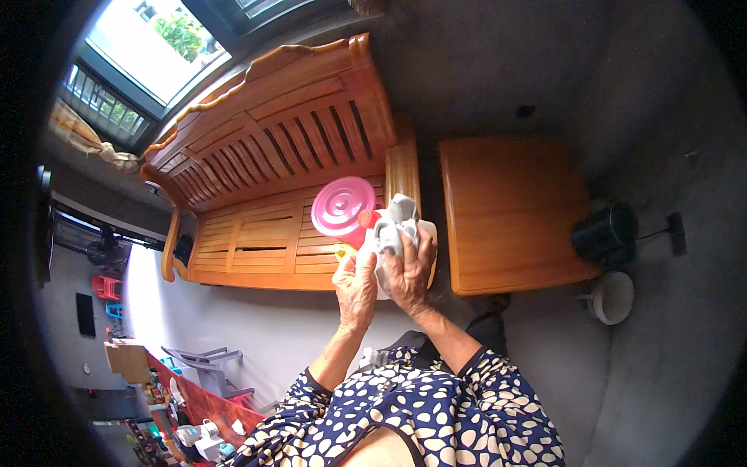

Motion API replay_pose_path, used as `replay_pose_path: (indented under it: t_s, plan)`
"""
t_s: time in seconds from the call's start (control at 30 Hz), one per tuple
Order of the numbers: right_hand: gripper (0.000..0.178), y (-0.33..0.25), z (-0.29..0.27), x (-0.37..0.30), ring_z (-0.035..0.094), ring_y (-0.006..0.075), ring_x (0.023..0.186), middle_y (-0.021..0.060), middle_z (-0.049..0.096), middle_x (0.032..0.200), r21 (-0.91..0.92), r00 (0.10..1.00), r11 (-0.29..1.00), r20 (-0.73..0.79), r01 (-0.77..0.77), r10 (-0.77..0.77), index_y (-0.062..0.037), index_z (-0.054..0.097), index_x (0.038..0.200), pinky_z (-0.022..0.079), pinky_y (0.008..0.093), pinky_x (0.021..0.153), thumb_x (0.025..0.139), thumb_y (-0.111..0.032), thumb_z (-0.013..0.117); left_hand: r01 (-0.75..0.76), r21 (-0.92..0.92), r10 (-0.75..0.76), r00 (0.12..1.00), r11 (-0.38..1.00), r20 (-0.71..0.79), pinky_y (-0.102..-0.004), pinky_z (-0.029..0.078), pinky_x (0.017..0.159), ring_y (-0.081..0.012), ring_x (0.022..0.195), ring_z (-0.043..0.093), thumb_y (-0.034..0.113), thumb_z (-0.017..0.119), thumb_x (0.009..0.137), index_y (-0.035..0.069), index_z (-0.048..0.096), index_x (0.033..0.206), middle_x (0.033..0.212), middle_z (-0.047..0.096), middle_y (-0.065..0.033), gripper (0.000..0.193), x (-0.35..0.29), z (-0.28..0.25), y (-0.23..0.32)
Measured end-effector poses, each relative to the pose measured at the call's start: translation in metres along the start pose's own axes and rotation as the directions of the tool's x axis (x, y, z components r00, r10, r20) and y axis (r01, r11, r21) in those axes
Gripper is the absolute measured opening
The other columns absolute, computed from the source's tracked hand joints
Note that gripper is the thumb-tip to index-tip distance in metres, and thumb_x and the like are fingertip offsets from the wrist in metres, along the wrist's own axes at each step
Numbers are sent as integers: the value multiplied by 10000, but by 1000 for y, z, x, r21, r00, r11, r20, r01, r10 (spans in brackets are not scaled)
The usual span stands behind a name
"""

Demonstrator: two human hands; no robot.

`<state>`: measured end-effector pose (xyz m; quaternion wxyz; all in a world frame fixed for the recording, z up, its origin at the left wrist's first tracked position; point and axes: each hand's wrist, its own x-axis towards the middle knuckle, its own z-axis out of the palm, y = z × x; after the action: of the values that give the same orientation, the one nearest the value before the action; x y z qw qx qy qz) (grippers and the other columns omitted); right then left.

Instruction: The person wipes a wooden table surface with a cloth, moving a pink container and a yellow bottle to reach the area. They then wipe the white and yellow bottles individually with the cloth before placing them back on the table. Finally, the person wipes the pink container and places the cloth inside it.

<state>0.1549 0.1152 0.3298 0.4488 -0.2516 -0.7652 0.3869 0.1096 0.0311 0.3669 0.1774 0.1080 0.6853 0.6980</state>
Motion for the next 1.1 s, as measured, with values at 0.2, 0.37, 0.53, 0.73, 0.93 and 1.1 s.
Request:
replay_pose_path:
  t_s: [0.2,0.37,0.53,0.73,0.93,1.1]
  plan:
    - [265,8,4,63,546,215,872,89,586,929,369,965,903,221,-219,144,-7,591,1044,430,344,781,901,-217,518,-15,6,15,997,1000,73,-221,478,668,-70,732,574,119,729,810,-20,620,961,847,642,-22,233,-11,-15,18]
    - [279,31,-16,98,573,81,721,9,650,828,407,717,703,665,-583,210,14,629,992,454,221,666,894,-217,507,-162,240,136,983,957,122,-233,498,621,-73,702,589,135,748,787,-37,647,900,787,661,-38,229,-18,-21,24]
    - [269,3,-26,83,557,116,743,22,620,808,412,761,741,616,-530,203,27,615,986,446,248,689,894,-193,491,-279,460,237,960,843,148,-252,501,599,-105,650,619,168,775,750,-6,662,875,721,657,-71,243,-15,-38,5]
    - [309,-25,-36,66,563,101,812,29,609,879,592,914,779,400,-205,-63,26,581,1076,453,236,753,896,-209,493,-390,421,340,921,819,193,-318,492,581,-226,604,597,210,787,706,17,673,866,710,647,-122,275,-13,-41,17]
    - [303,-3,-36,61,537,132,871,48,575,936,554,863,711,484,-433,149,10,585,999,415,240,798,919,-263,483,-438,436,385,899,786,209,-264,497,564,-143,603,638,170,790,719,-13,664,846,692,657,-102,257,-22,-43,44]
    - [358,37,-12,45,511,185,674,103,571,736,483,876,741,367,-467,313,11,596,893,412,321,641,927,-318,459,-275,303,263,961,912,82,-233,486,556,-75,613,601,162,789,738,-15,651,812,680,655,-40,236,-27,-39,44]
